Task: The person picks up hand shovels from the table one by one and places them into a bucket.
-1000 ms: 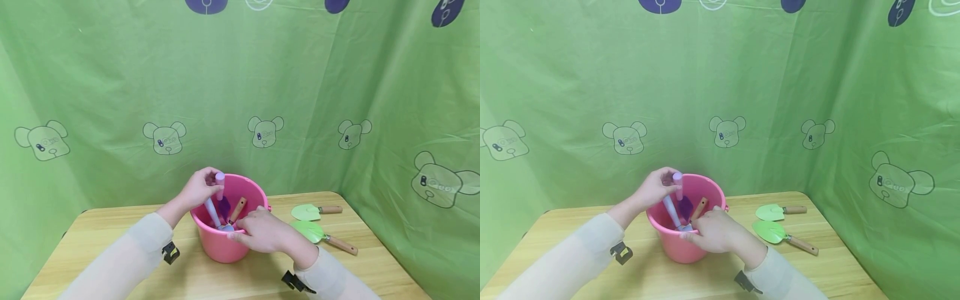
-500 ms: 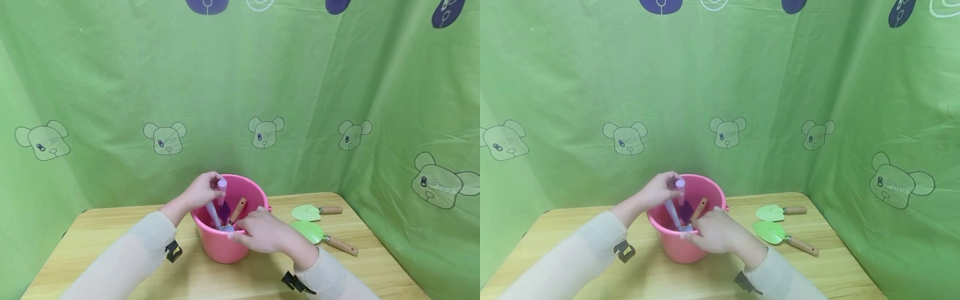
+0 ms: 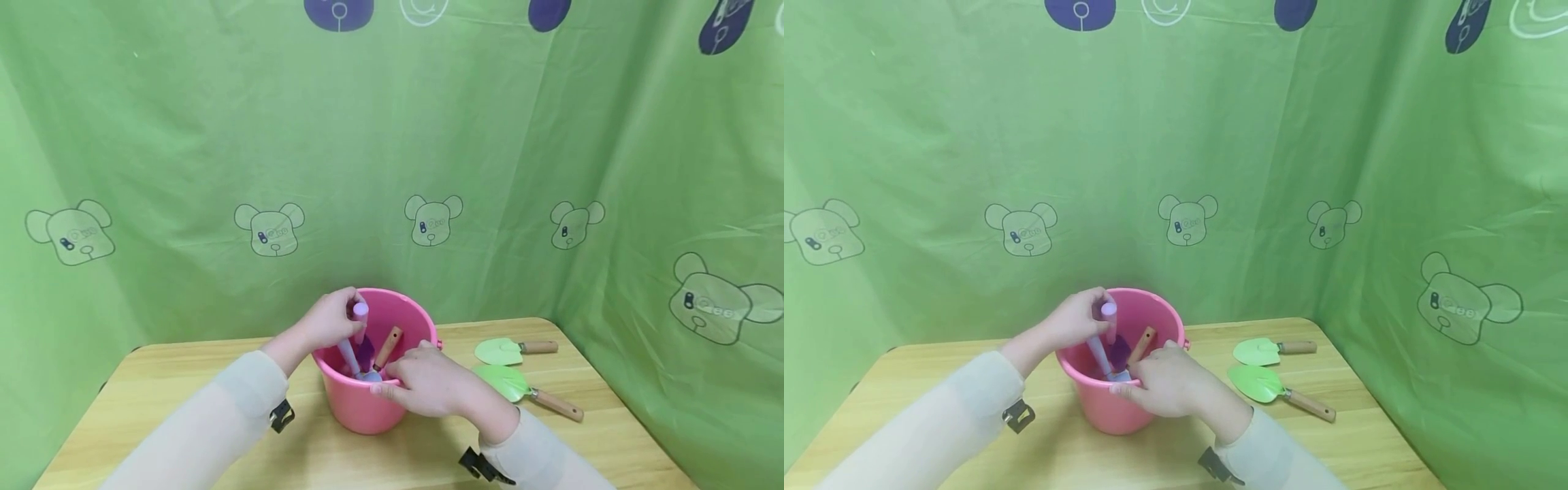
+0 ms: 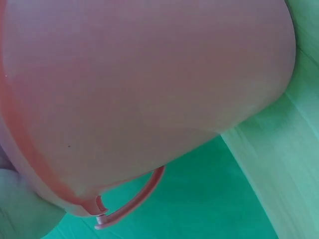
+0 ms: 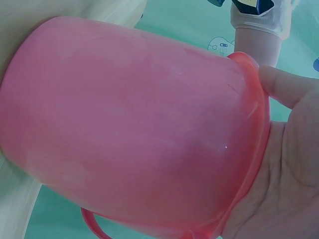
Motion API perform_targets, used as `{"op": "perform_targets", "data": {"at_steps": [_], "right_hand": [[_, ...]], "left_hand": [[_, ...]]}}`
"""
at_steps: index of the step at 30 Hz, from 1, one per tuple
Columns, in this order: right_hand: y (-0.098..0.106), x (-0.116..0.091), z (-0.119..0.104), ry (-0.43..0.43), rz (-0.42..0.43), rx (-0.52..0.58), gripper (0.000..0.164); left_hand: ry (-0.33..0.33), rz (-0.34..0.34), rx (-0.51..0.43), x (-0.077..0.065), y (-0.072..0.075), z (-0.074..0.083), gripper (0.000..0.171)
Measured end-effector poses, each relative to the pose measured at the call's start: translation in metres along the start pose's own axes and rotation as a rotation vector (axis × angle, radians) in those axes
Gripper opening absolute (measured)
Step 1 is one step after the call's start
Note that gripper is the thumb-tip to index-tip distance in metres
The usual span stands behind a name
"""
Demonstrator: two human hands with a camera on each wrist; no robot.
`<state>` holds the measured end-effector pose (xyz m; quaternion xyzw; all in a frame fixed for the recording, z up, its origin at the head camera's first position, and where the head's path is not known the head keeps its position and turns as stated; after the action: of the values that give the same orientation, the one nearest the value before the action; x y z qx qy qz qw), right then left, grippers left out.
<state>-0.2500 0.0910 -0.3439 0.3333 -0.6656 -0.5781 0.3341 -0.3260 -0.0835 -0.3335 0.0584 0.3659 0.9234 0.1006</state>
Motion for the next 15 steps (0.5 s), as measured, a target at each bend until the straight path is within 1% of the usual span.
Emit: {"op": "perform_targets", "data": {"at_steps": [4,8,10,15], "right_hand": [[0.0005,-0.0003,-0.0008,0.0,-0.001,0.004,0.043],[0.0017,-0.0002,-0.0005,-0.003,0.0,0.007,0.043],[0.0016,-0.0001,-0.0002,-0.005,-0.001,0.008,0.044],[0.0001,0.0006,0.0,-0.005,-0.002,0.008,0.046]], "left_hand": [[0.004,0.002,0.07,-0.0009,0.0028,-0.0016,0.021],[0.014,0.029,0.144,-0.0004,0.0069,-0.0046,0.023],[0.007,0.036,0.173,-0.0003,0.0079,-0.0053,0.023],[0.003,0.027,0.231,-0.0006,0.0071,-0.0065,0.022]]}}
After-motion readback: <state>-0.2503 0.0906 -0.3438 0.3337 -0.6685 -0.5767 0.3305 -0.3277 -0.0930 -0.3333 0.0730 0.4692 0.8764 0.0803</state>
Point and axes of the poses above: each hand's wrist, its own x-axis towards the middle knuckle, its own y-axis out of the back of the hand, z = x × y, the point moved 3 cm from there along x, towards the middle knuckle, and after that the axes turned 11 degrees about y, right-handed, at the moved point
